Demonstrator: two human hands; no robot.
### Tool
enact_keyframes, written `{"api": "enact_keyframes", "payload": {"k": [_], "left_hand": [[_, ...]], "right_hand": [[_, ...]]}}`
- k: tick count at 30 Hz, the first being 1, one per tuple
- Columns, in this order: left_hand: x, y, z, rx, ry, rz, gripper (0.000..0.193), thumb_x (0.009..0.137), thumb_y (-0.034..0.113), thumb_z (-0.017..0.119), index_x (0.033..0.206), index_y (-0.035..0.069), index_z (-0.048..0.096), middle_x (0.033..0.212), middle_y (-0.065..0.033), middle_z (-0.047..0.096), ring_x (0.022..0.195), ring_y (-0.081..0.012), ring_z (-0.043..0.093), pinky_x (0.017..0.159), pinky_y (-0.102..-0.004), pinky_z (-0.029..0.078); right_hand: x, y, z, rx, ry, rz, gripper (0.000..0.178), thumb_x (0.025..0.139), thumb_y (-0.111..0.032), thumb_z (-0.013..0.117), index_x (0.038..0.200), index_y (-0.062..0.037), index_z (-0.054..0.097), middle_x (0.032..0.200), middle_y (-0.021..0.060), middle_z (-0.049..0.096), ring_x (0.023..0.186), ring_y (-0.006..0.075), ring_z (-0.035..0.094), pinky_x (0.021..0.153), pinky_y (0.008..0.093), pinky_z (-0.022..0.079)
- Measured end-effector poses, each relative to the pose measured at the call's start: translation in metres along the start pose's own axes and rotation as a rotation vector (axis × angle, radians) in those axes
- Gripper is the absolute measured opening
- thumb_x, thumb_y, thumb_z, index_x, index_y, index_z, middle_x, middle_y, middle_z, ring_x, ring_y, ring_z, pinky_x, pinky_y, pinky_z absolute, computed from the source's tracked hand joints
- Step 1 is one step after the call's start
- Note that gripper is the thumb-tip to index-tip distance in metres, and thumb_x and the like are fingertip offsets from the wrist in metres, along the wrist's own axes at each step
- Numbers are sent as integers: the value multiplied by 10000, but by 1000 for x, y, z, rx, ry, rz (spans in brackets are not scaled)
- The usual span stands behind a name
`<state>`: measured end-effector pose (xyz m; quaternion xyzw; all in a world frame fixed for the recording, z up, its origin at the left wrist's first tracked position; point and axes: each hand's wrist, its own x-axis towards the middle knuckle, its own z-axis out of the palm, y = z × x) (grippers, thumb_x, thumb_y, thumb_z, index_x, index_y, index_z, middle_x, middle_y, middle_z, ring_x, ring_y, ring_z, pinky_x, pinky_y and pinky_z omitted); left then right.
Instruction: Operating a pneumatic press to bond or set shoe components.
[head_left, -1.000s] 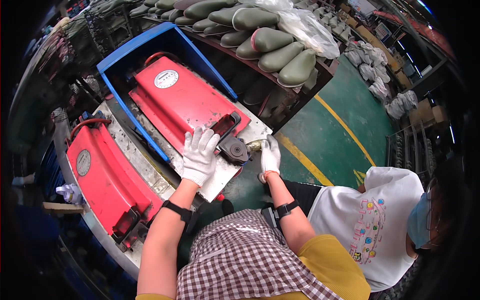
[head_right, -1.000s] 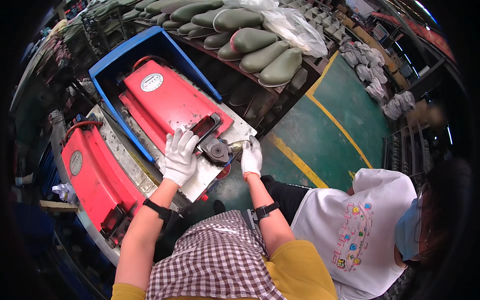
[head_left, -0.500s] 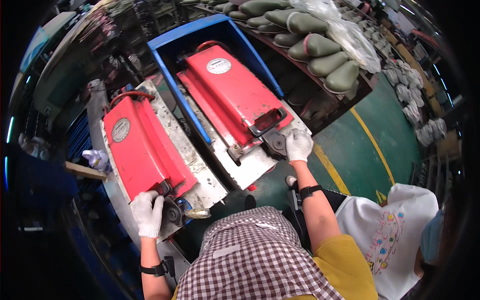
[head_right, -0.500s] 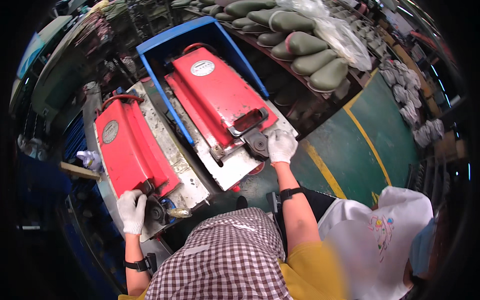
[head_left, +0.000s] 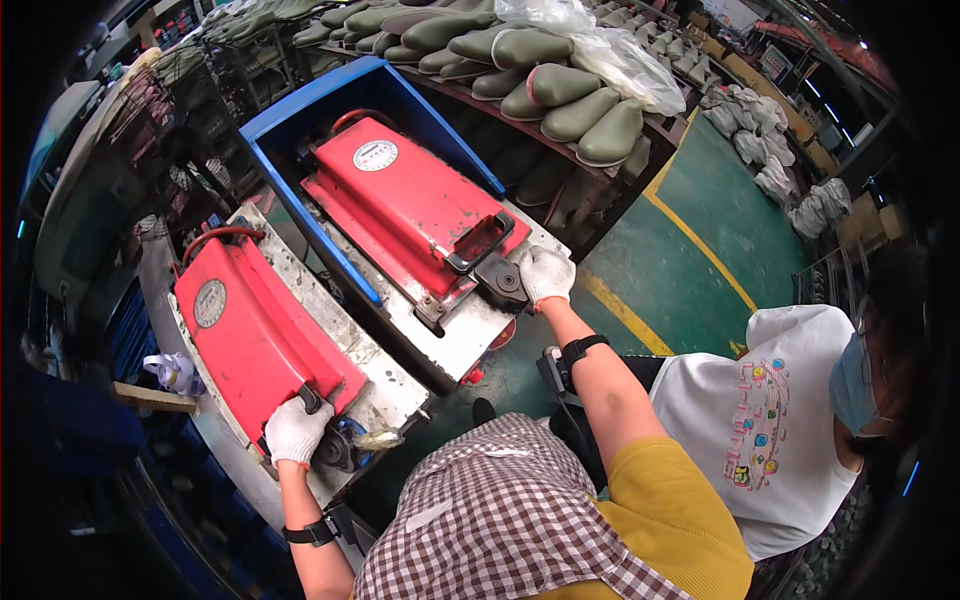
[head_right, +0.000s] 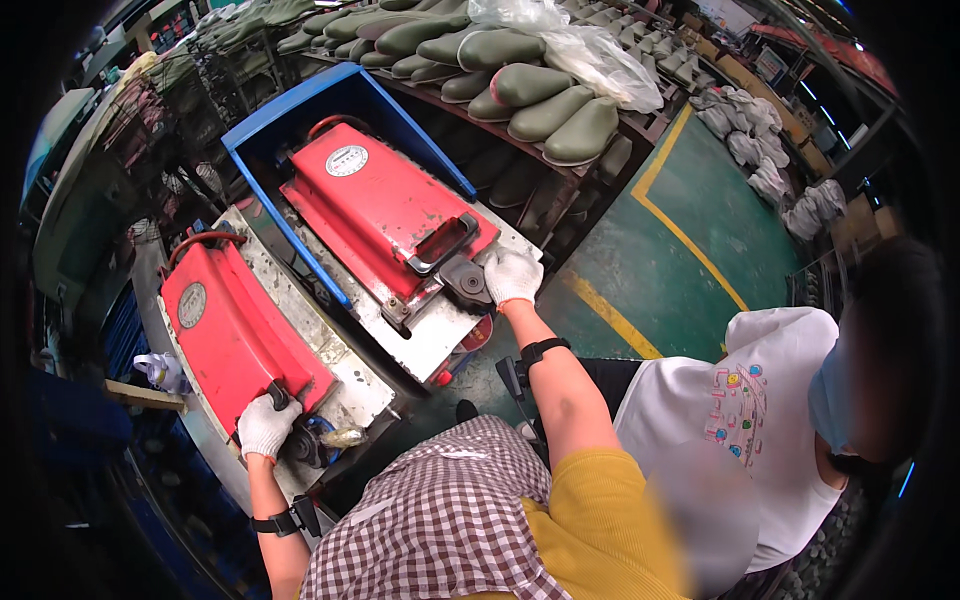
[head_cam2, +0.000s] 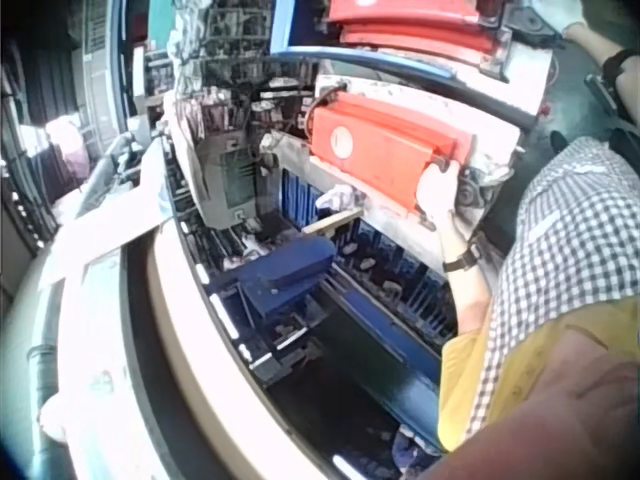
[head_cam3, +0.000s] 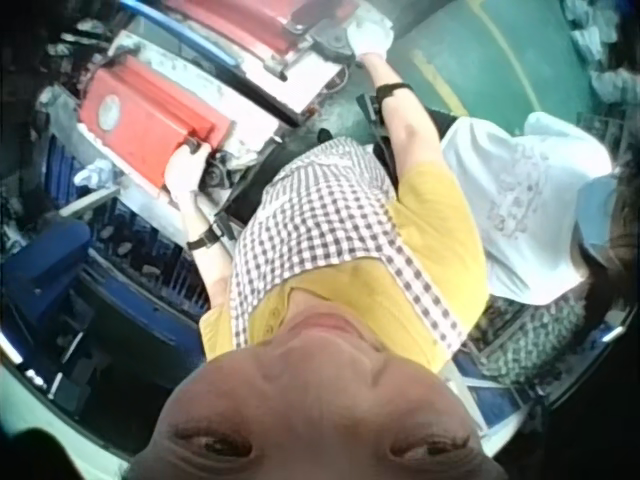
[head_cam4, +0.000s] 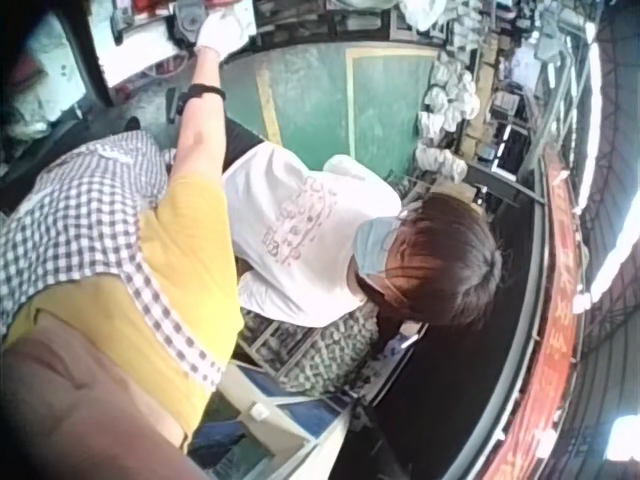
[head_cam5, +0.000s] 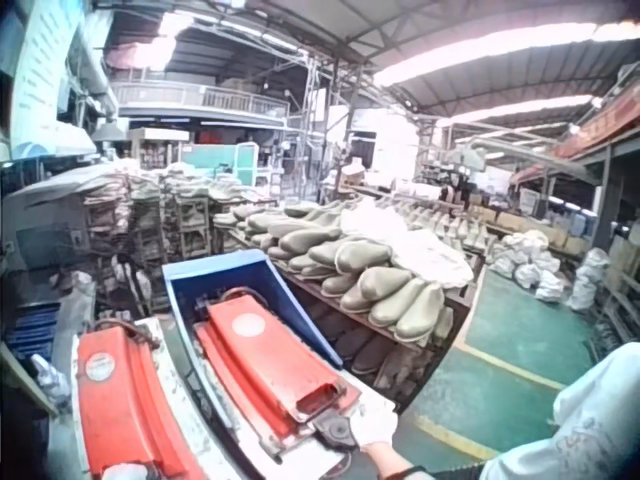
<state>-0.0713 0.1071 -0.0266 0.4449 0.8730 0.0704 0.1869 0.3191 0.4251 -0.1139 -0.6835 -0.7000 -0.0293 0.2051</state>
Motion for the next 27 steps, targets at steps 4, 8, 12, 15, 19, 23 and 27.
{"api": "enact_keyframes", "payload": {"k": [4, 8, 12, 15, 19, 23, 27], "left_hand": [[1, 3, -7, -40, -127, -69, 423, 816, 520, 725, 944, 122, 790, 920, -207, 756, 927, -412, 727, 824, -490, 569], [7, -6, 4, -24, -52, 10, 382, 843, 475, 727, 861, 97, 782, 688, -96, 731, 707, -282, 742, 704, -427, 555], [8, -11, 9, -36, -24, -6, 391, 845, 485, 723, 838, 99, 782, 682, -95, 729, 708, -283, 743, 713, -424, 558], [5, -8, 7, -33, -6, 3, 384, 840, 473, 734, 830, 92, 780, 682, -101, 728, 711, -287, 744, 717, -424, 560], [5, -11, 5, -32, -51, -11, 382, 834, 467, 748, 835, 87, 780, 689, -106, 732, 718, -293, 745, 718, -425, 561], [0, -7, -2, -38, -62, -25, 392, 825, 478, 764, 839, 86, 781, 698, -109, 734, 720, -297, 746, 723, -434, 562], [2, -5, -4, -38, -84, -1, 409, 819, 482, 778, 863, 75, 781, 722, -112, 743, 739, -281, 752, 728, -418, 566]], "right_hand": [[1, -4, -2, -12, -38, 9, 348, 908, -361, 563, 851, -104, 790, 893, 166, 762, 907, 360, 735, 812, 501, 546], [5, -4, -2, -35, -62, 19, 355, 914, -372, 557, 868, -112, 794, 903, 151, 769, 908, 360, 736, 807, 501, 545], [5, -2, -1, -14, -32, 6, 360, 920, -374, 554, 866, -112, 795, 898, 154, 769, 905, 366, 736, 812, 510, 543], [4, -3, -3, -14, -38, 19, 356, 916, -372, 559, 857, -113, 795, 883, 163, 765, 900, 368, 736, 809, 510, 545], [0, -4, -1, -8, -14, 6, 367, 916, -391, 557, 822, -112, 776, 850, 184, 751, 864, 379, 733, 809, 511, 559], [1, -6, 4, -7, -23, 0, 350, 911, -384, 561, 839, -121, 781, 849, 176, 752, 869, 381, 735, 809, 511, 562], [11, 2, 8, -114, -190, 42, 347, 936, -395, 537, 949, -172, 802, 987, 163, 777, 975, 366, 746, 877, 483, 572]]}}
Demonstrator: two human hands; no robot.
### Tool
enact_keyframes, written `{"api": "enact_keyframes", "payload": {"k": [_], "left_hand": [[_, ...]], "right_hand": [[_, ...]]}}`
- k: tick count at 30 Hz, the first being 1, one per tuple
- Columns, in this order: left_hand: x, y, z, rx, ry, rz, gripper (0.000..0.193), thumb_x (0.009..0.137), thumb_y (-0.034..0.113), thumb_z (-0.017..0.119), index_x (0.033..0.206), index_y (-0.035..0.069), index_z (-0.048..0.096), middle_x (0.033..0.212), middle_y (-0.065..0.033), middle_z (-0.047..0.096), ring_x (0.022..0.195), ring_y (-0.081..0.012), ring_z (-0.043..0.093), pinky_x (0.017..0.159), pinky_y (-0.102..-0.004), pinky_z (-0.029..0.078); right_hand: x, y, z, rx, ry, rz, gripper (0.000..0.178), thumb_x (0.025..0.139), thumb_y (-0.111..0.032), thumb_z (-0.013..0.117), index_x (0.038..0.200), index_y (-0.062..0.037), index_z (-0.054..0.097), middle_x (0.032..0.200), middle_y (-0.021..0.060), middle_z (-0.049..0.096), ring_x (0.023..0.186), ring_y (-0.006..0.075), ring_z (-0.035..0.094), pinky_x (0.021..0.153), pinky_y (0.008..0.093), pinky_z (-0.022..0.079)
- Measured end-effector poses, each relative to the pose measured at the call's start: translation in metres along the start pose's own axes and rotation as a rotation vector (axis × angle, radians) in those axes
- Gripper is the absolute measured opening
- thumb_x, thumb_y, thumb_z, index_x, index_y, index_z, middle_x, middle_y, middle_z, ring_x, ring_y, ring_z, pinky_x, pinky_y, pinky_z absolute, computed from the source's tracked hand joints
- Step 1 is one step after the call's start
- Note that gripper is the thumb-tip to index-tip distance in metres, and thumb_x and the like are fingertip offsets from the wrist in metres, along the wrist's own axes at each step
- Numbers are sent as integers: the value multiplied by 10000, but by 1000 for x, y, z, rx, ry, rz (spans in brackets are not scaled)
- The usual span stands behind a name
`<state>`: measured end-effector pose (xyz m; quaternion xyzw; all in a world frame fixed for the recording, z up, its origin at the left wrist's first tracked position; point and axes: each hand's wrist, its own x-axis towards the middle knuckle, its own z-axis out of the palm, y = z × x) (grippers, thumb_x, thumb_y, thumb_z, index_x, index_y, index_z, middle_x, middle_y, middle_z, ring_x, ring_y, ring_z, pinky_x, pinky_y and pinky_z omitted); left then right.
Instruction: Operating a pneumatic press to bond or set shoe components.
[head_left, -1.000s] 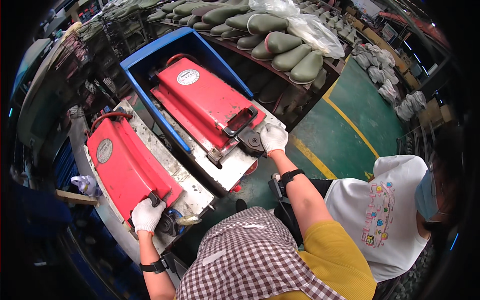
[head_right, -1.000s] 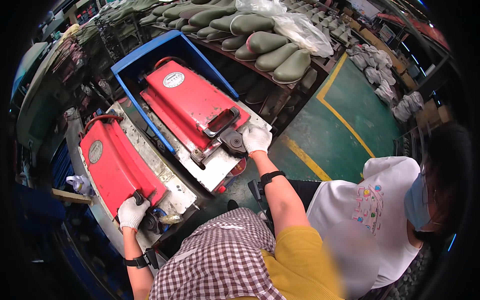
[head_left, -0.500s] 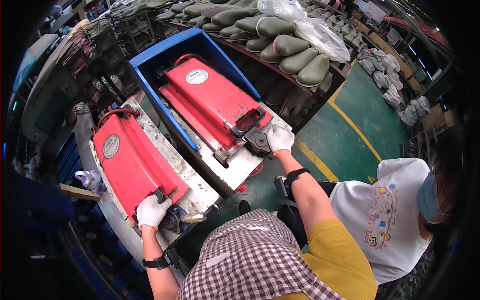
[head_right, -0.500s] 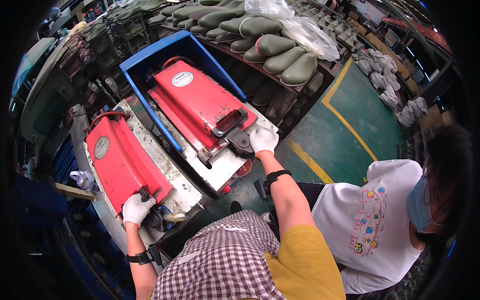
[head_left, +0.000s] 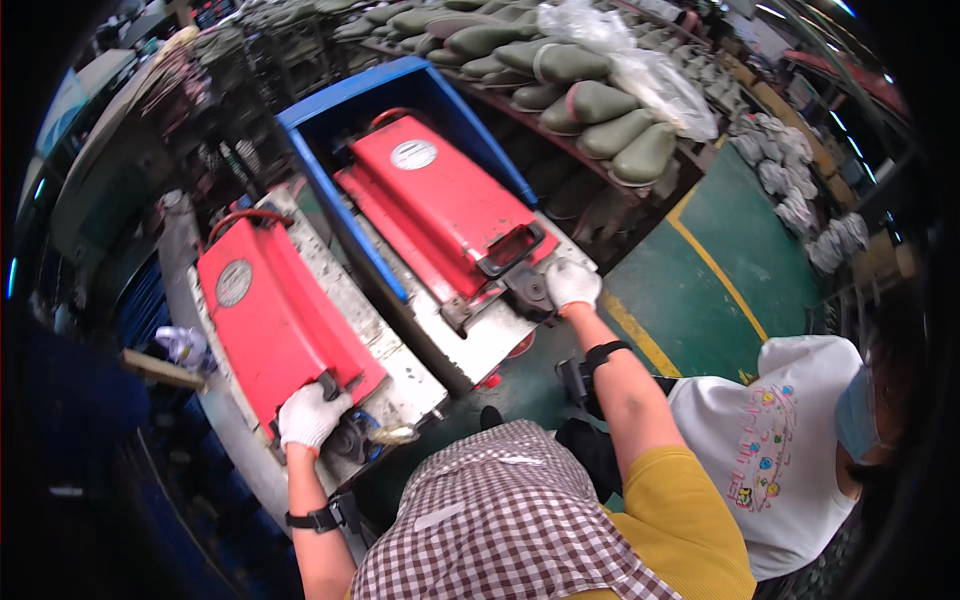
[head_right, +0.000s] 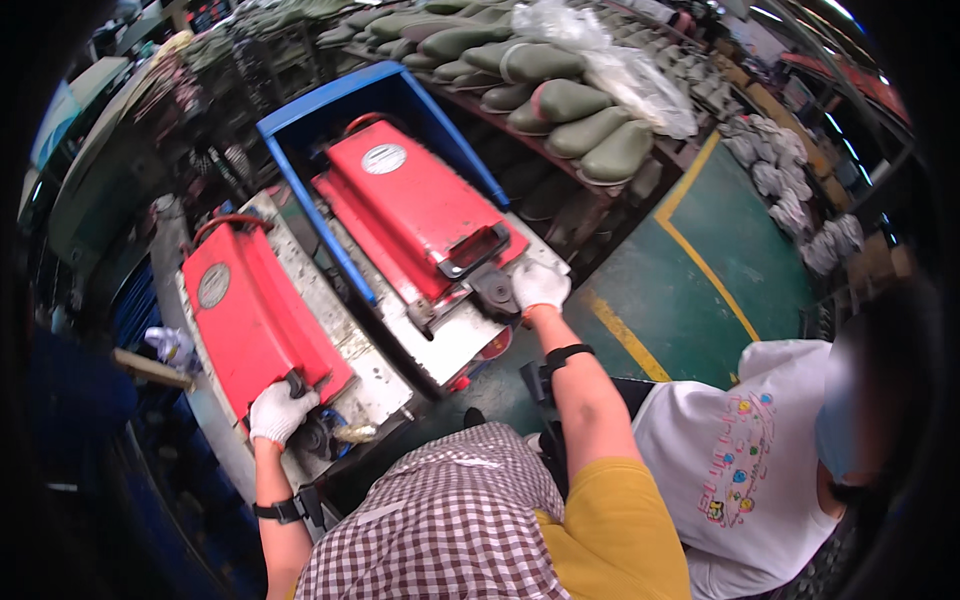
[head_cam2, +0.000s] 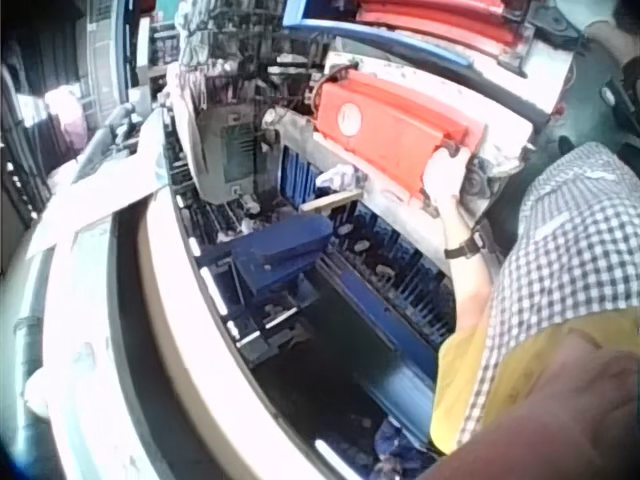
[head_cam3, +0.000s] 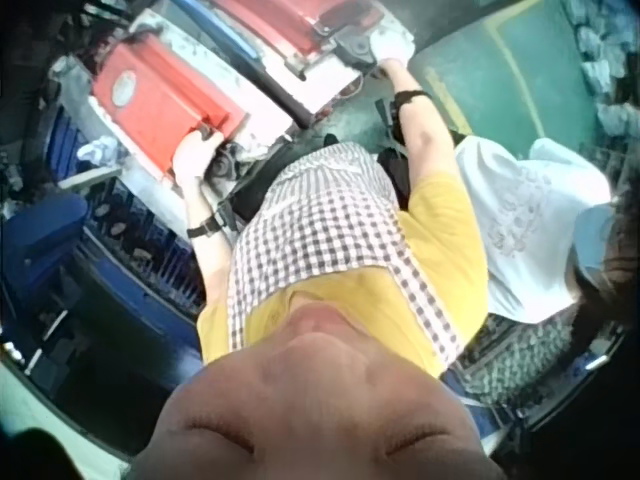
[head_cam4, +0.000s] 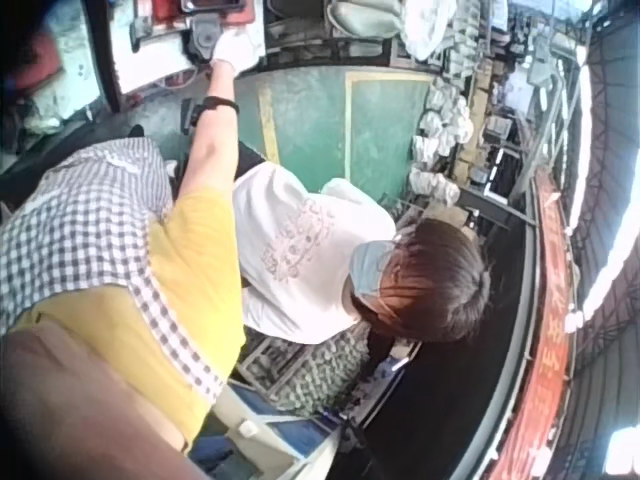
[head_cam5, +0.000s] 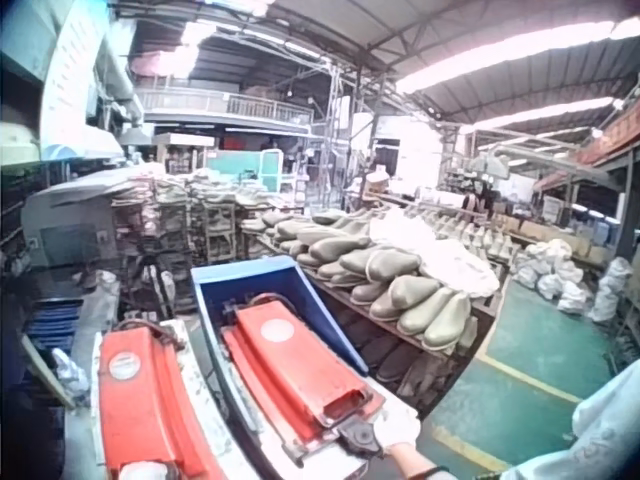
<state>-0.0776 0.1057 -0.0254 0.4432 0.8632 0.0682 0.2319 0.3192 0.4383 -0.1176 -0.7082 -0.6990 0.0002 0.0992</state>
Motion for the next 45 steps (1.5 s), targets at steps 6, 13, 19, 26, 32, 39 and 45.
{"api": "enact_keyframes", "payload": {"k": [6, 13, 19, 26, 32, 39, 45], "left_hand": [[0, 4, -6, -15, -79, -65, 530, 811, 576, 754, 977, 74, 793, 952, -219, 760, 952, -396, 738, 853, -483, 570], [-1, 3, -3, 15, -27, -50, 483, 806, 547, 757, 962, 92, 799, 932, -206, 761, 938, -390, 737, 842, -485, 574], [4, 10, -6, -34, -39, -64, 447, 810, 525, 758, 973, 111, 800, 945, -203, 763, 939, -385, 740, 839, -480, 573], [7, 6, 3, -82, -39, -57, 399, 804, 490, 756, 972, 131, 804, 928, -187, 763, 922, -383, 741, 826, -473, 570], [1, -3, 5, -77, -50, -75, 395, 806, 486, 749, 994, 143, 801, 914, -185, 761, 925, -380, 740, 823, -471, 566], [1, 12, -6, -108, -10, -24, 280, 828, 353, 776, 980, 119, 796, 706, -69, 735, 678, -206, 734, 702, -368, 555], [0, 13, -5, -63, -53, -65, 376, 821, 480, 756, 1006, 155, 798, 890, -148, 774, 898, -355, 750, 817, -453, 569]], "right_hand": [[-9, -28, -36, 464, 253, 219, 403, 906, -302, 704, 1278, -153, 742, 1117, 132, 770, 1064, 347, 717, 959, 461, 555], [-86, -77, -43, 957, 469, -351, 636, 867, -16, 726, 1475, -29, 540, 1055, 106, 650, 911, 246, 654, 881, 392, 551], [-92, -93, -64, 902, 368, -479, 670, 947, -122, 663, 1574, -59, 433, 997, 166, 716, 827, 322, 698, 796, 441, 563], [-114, -75, -72, 511, -417, -186, 766, 986, -256, 592, 1670, -204, 250, 1226, 266, 694, 1028, 447, 709, 871, 506, 576], [-97, -32, -78, 851, 0, 10, 687, 970, -89, 671, 1604, -113, 409, 1151, 136, 694, 1003, 231, 685, 986, 358, 535], [-19, 59, -73, 1261, 208, 478, 197, 1001, -116, 560, 1156, -7, 615, 784, 75, 670, 616, 150, 619, 543, 351, 491], [-92, -4, -40, 818, -370, -82, 236, 970, -267, 636, 1036, -54, 714, 1048, 168, 729, 1017, 321, 706, 924, 417, 538]]}}
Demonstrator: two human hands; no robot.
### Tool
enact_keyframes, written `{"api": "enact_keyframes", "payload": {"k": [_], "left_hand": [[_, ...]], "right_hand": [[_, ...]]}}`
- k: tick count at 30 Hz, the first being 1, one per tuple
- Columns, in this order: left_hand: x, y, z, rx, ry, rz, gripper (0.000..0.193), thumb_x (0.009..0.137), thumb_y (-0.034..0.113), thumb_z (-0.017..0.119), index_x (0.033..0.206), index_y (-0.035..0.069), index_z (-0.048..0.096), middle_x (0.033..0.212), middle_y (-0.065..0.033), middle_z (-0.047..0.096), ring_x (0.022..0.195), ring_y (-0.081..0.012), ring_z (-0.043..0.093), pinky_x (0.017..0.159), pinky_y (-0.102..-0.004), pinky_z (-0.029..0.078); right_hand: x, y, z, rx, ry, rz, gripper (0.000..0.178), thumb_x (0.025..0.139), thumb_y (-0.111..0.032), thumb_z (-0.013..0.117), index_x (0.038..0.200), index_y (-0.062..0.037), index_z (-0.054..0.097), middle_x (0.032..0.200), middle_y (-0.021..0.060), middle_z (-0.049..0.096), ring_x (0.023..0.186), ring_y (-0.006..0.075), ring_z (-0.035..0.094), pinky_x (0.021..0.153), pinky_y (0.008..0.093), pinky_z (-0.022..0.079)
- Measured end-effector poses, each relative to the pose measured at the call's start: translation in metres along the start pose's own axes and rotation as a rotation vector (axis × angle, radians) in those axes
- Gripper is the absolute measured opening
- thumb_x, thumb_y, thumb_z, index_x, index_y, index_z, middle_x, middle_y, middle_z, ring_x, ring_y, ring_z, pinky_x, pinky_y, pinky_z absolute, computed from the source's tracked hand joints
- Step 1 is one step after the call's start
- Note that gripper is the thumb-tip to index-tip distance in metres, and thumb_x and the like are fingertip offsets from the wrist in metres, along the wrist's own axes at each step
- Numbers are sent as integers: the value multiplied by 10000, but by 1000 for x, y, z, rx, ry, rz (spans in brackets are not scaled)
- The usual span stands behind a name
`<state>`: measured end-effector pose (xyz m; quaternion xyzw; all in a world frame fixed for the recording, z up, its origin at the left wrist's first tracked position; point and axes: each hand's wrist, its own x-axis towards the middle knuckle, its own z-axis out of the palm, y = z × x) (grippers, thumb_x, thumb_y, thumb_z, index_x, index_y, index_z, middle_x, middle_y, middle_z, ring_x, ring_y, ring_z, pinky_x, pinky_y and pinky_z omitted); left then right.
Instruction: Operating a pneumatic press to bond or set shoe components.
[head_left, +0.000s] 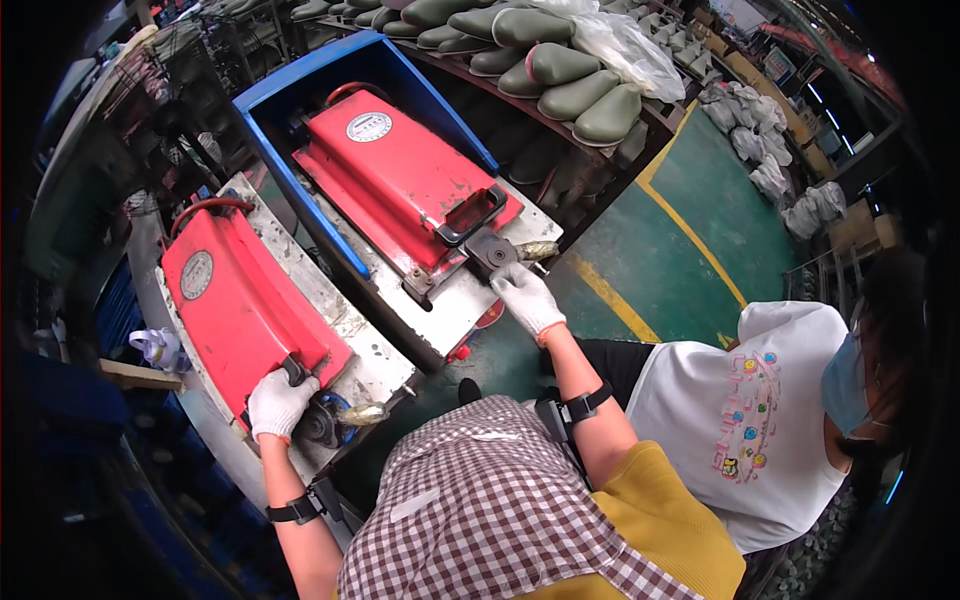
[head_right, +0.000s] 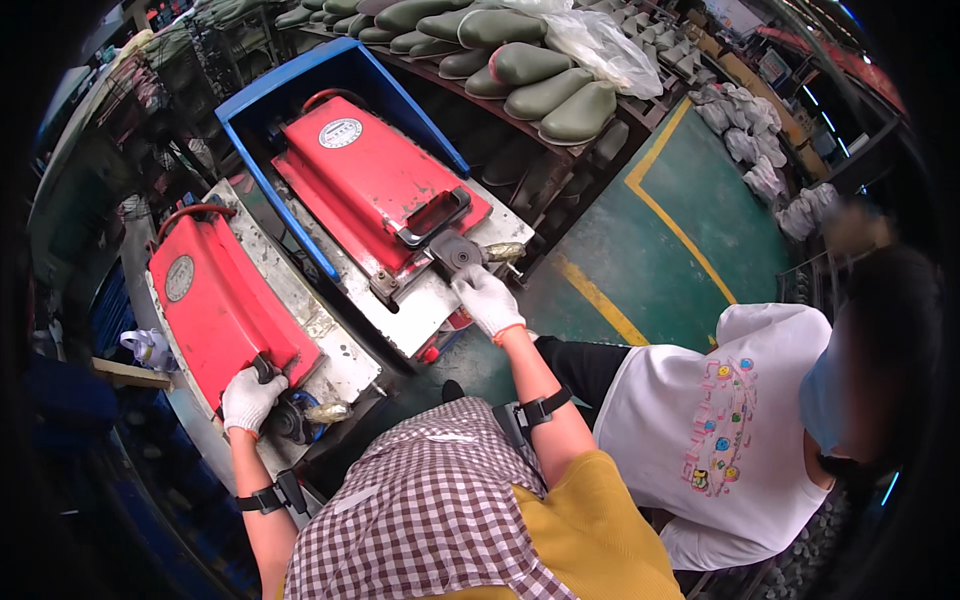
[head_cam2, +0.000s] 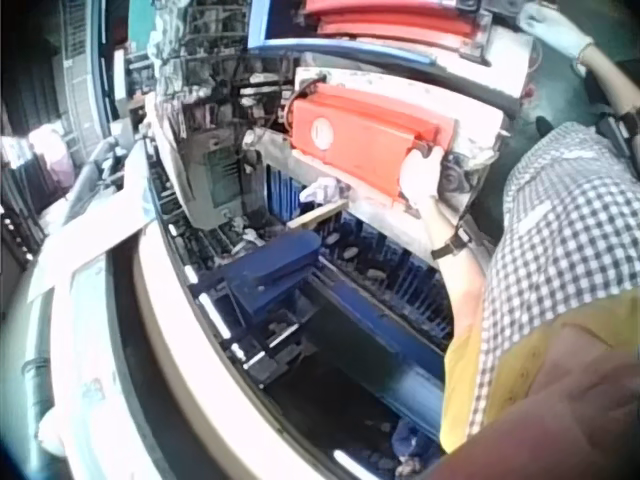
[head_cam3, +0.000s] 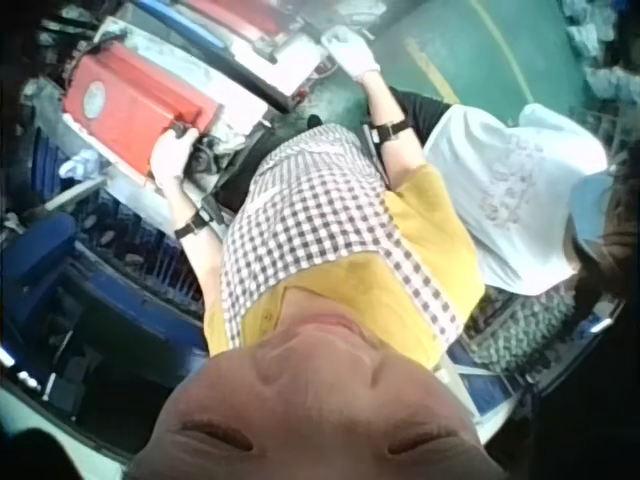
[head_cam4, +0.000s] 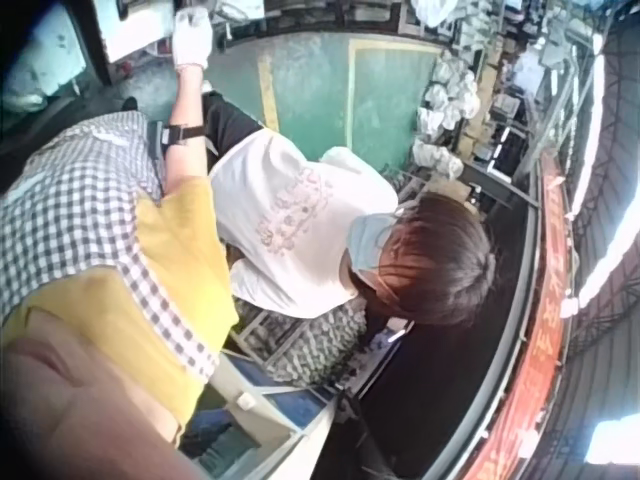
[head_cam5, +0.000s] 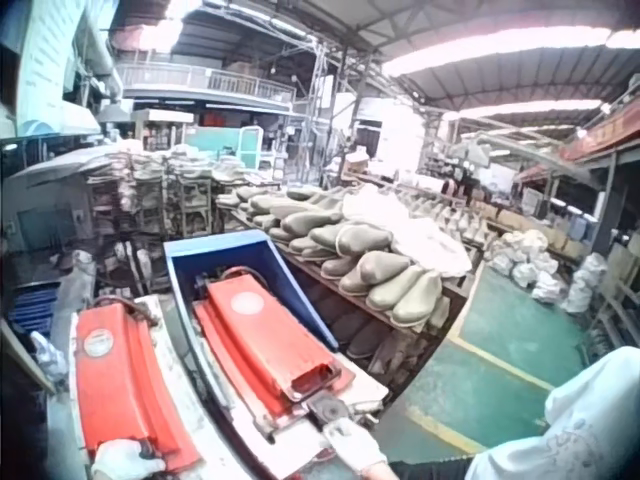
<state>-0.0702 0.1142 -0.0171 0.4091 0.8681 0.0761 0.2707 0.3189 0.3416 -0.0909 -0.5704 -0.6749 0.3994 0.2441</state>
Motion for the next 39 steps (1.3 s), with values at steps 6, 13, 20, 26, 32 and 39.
{"api": "enact_keyframes", "payload": {"k": [6, 13, 20, 26, 32, 39], "left_hand": [[0, -2, 1, -31, -27, -6, 408, 810, 493, 759, 928, 105, 795, 815, -135, 769, 854, -327, 759, 794, -432, 574], [1, -5, 1, -30, 42, 67, 423, 787, 500, 770, 936, 105, 797, 902, -169, 771, 918, -377, 744, 829, -471, 572], [3, -13, 3, 9, -31, 23, 482, 770, 524, 765, 945, 75, 794, 942, -224, 759, 937, -402, 737, 838, -487, 569], [13, -21, 10, 52, 71, 84, 336, 808, 423, 778, 913, 105, 797, 749, -81, 758, 747, -250, 754, 736, -386, 565], [-7, -13, -8, 55, 7, 41, 492, 793, 554, 715, 997, 114, 802, 976, -219, 758, 956, -391, 739, 862, -488, 573], [-12, -9, -15, 45, -23, 131, 582, 832, 627, 651, 991, 83, 786, 1029, -216, 760, 996, -388, 732, 883, -488, 562]], "right_hand": [[32, -33, 4, -121, 379, -265, 185, 920, -226, 677, 1011, -76, 736, 1042, 158, 730, 1059, 363, 673, 972, 472, 518], [76, 16, -8, -824, 552, -77, 305, 906, -353, 607, 868, -102, 776, 900, 173, 755, 904, 380, 727, 812, 495, 560], [75, 18, -5, -653, 580, -111, 268, 874, -347, 637, 922, -132, 790, 894, 160, 766, 976, 346, 730, 896, 482, 556], [74, -36, -27, -535, 817, -86, 216, 877, -182, 674, 1056, -139, 788, 1058, 161, 768, 1012, 347, 716, 890, 482, 555], [-4, -31, 39, -595, 479, -539, 167, 905, -196, 674, 1024, -101, 742, 970, 144, 725, 965, 357, 682, 981, 482, 482], [-90, -77, 93, -240, -724, -435, 267, 984, -252, 626, 1153, -92, 757, 1158, 149, 741, 1092, 318, 707, 983, 394, 547]]}}
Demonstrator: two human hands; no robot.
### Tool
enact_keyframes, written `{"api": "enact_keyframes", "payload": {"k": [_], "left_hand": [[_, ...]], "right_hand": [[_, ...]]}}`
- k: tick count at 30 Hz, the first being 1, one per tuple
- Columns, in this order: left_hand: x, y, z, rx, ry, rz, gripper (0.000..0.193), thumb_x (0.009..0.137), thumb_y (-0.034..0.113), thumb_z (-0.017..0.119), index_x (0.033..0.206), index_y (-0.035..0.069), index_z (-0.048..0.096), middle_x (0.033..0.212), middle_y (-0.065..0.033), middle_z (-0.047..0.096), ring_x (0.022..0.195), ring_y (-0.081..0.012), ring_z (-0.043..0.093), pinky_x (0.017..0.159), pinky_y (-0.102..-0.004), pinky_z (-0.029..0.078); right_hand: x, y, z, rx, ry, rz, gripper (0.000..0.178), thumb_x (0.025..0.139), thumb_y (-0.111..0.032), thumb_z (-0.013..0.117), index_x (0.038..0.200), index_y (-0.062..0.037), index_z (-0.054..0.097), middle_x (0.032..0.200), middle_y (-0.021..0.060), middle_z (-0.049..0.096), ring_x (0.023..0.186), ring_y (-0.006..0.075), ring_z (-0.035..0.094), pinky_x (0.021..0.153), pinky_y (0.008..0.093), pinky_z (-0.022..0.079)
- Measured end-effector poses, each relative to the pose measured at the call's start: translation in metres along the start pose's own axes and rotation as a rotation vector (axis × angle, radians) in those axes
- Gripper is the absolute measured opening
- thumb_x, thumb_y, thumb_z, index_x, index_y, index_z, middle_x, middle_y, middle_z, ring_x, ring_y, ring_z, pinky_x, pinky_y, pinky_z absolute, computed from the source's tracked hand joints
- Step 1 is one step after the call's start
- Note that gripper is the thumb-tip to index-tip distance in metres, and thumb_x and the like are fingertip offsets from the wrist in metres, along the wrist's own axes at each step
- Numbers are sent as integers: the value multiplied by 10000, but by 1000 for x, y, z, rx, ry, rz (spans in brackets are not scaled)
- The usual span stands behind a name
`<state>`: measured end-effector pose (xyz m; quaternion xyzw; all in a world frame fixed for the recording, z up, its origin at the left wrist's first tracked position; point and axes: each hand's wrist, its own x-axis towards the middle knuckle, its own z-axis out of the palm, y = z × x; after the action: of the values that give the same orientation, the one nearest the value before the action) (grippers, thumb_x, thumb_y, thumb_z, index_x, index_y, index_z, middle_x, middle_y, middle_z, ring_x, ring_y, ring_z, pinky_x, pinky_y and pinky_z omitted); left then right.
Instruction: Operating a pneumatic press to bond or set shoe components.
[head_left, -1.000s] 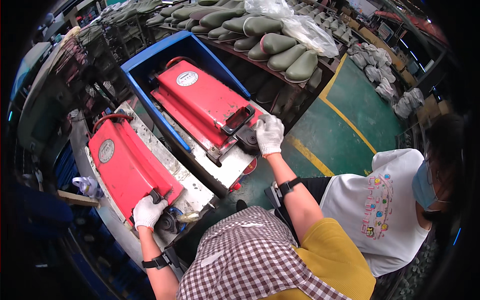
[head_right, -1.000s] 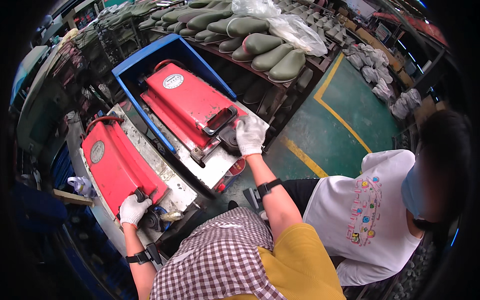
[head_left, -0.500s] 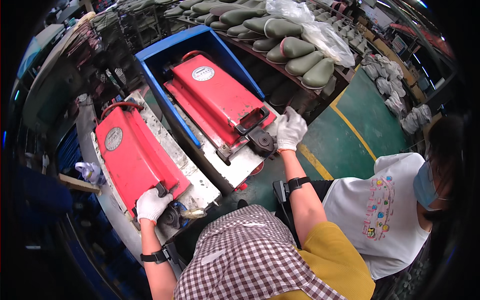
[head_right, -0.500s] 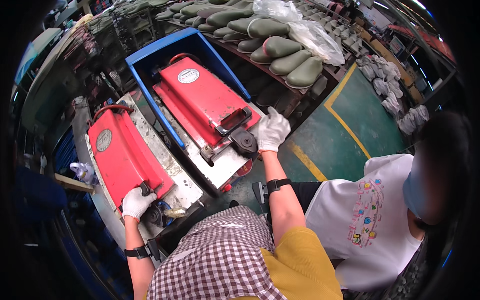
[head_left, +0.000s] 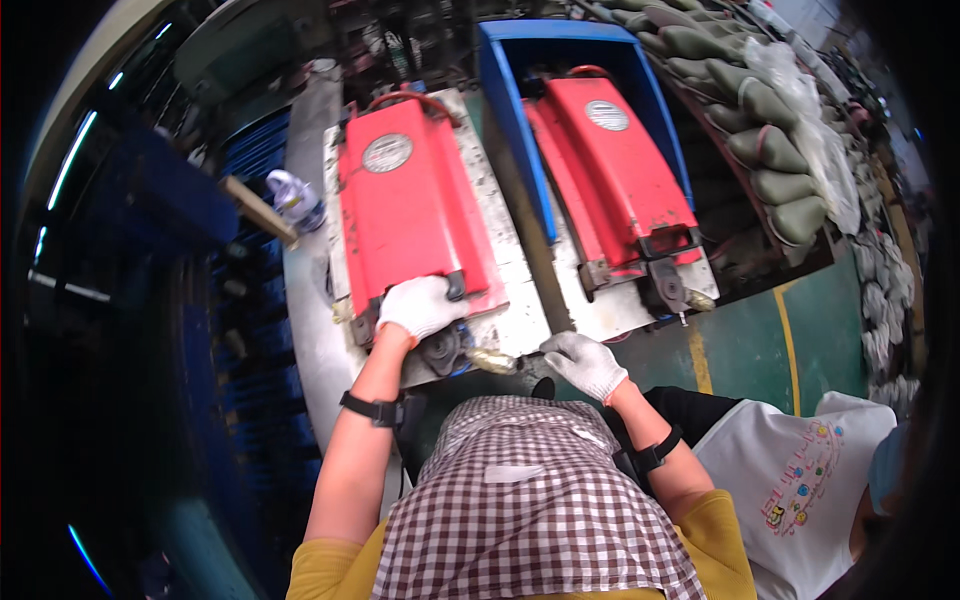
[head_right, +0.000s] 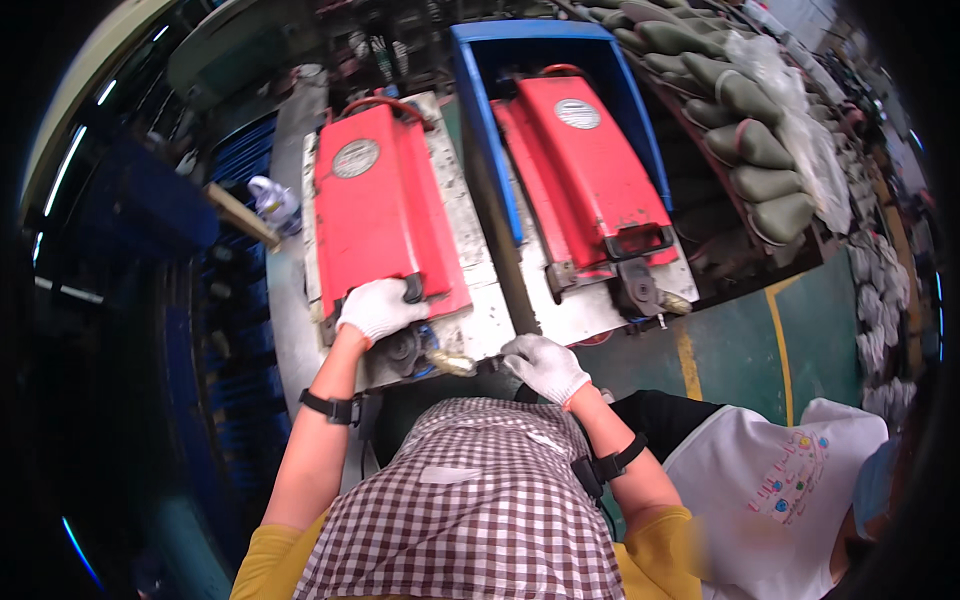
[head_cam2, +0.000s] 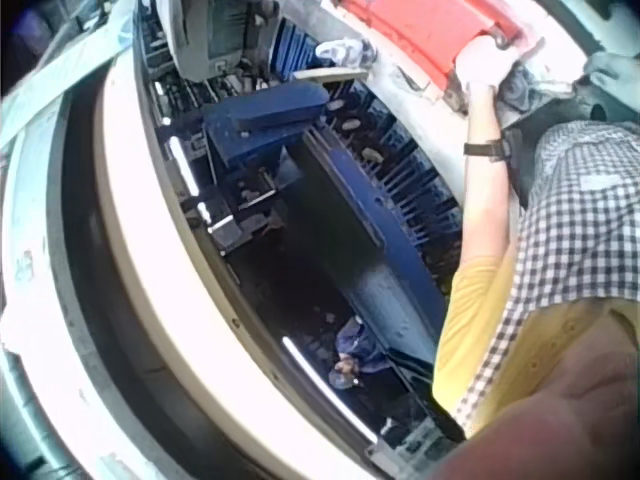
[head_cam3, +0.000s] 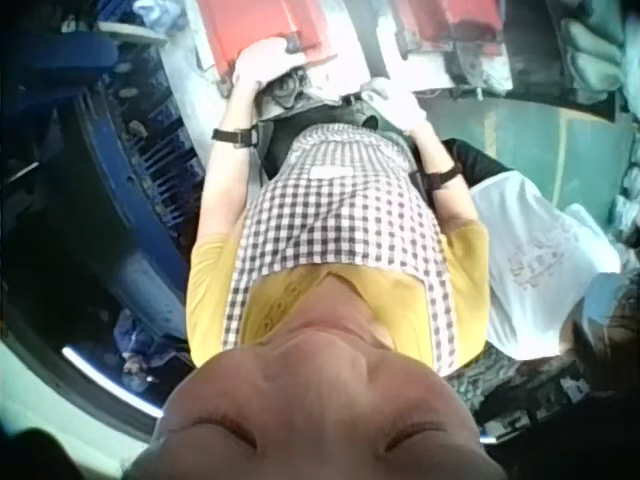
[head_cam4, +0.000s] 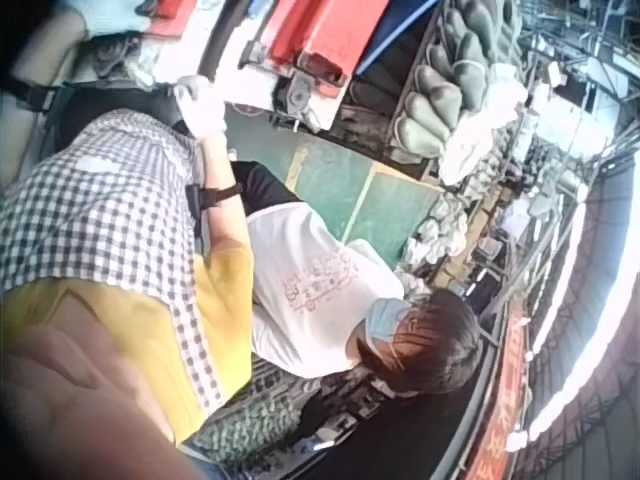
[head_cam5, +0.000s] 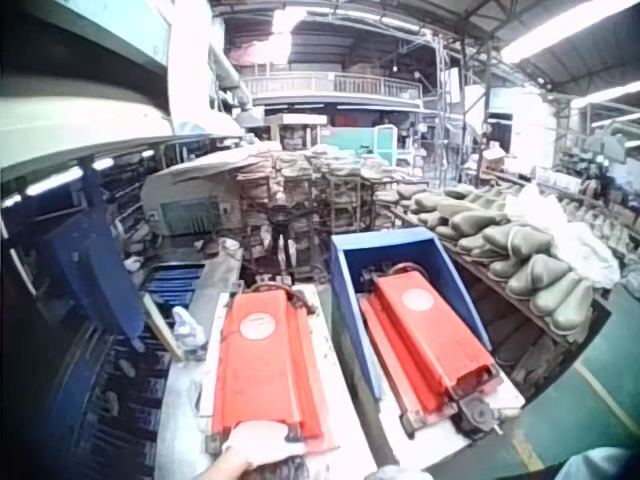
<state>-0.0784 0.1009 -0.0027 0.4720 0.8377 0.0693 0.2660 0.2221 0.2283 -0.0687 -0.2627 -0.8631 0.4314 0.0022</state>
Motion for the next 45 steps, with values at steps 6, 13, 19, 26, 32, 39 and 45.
{"api": "enact_keyframes", "payload": {"k": [6, 13, 19, 26, 32, 39, 45], "left_hand": [[-1, -12, -1, -97, -43, -34, 656, 824, 681, 716, 931, 36, 773, 957, -198, 764, 938, -351, 740, 846, -444, 548], [-10, -14, -5, -37, -60, -8, 710, 851, 720, 627, 1047, 57, 786, 1093, -207, 761, 1036, -368, 730, 920, -469, 554], [-11, -18, 2, -4, 24, 43, 615, 882, 642, 627, 1024, 61, 769, 1037, -206, 758, 994, -381, 730, 895, -489, 549], [-37, -10, -43, 40, 167, 176, 452, 936, 487, 609, 1040, 57, 700, 993, -230, 739, 964, -407, 723, 874, -510, 552], [-78, 17, -106, 72, 579, 302, 579, 835, 221, 782, 1376, 70, 642, 1245, -193, 715, 1171, -384, 668, 1037, -465, 500], [-86, -34, -99, 322, 1135, 402, 805, 733, 134, 859, 1486, 121, 576, 1511, -141, 574, 1402, -413, 507, 1237, -565, 312], [-85, -22, -123, 399, 1171, 342, 801, 763, 201, 850, 1504, 135, 554, 1497, -110, 599, 1453, -356, 481, 1272, -561, 235]], "right_hand": [[71, -91, 57, -235, -440, 124, 655, 919, -508, 672, 1378, -41, 630, 1155, 242, 740, 1162, 411, 687, 1028, 418, 519], [55, -85, 145, 1056, -516, 629, 383, 1026, -473, 658, 953, -120, 532, 648, 16, 523, 445, 146, 489, 389, 299, 342], [50, -122, 145, 581, -937, 586, 596, 1022, -647, 530, 1207, -81, 523, 762, 146, 642, 534, 237, 643, 458, 305, 500], [66, -127, 117, 175, -941, 325, 551, 1050, -572, 511, 1300, -89, 598, 806, 91, 685, 591, 199, 678, 509, 336, 562], [101, -126, 77, 531, -357, 110, 438, 1025, -483, 564, 912, -73, 664, 759, 81, 672, 663, 214, 705, 576, 378, 556], [200, -161, 106, -220, 343, 85, 941, 825, -497, 789, 1593, -123, 393, 1577, 269, 401, 1409, 474, 430, 1116, 567, 438], [229, -166, 125, -558, 307, 122, 986, 787, -477, 815, 1610, -149, 382, 1519, 235, 458, 1339, 426, 534, 1014, 500, 516]]}}
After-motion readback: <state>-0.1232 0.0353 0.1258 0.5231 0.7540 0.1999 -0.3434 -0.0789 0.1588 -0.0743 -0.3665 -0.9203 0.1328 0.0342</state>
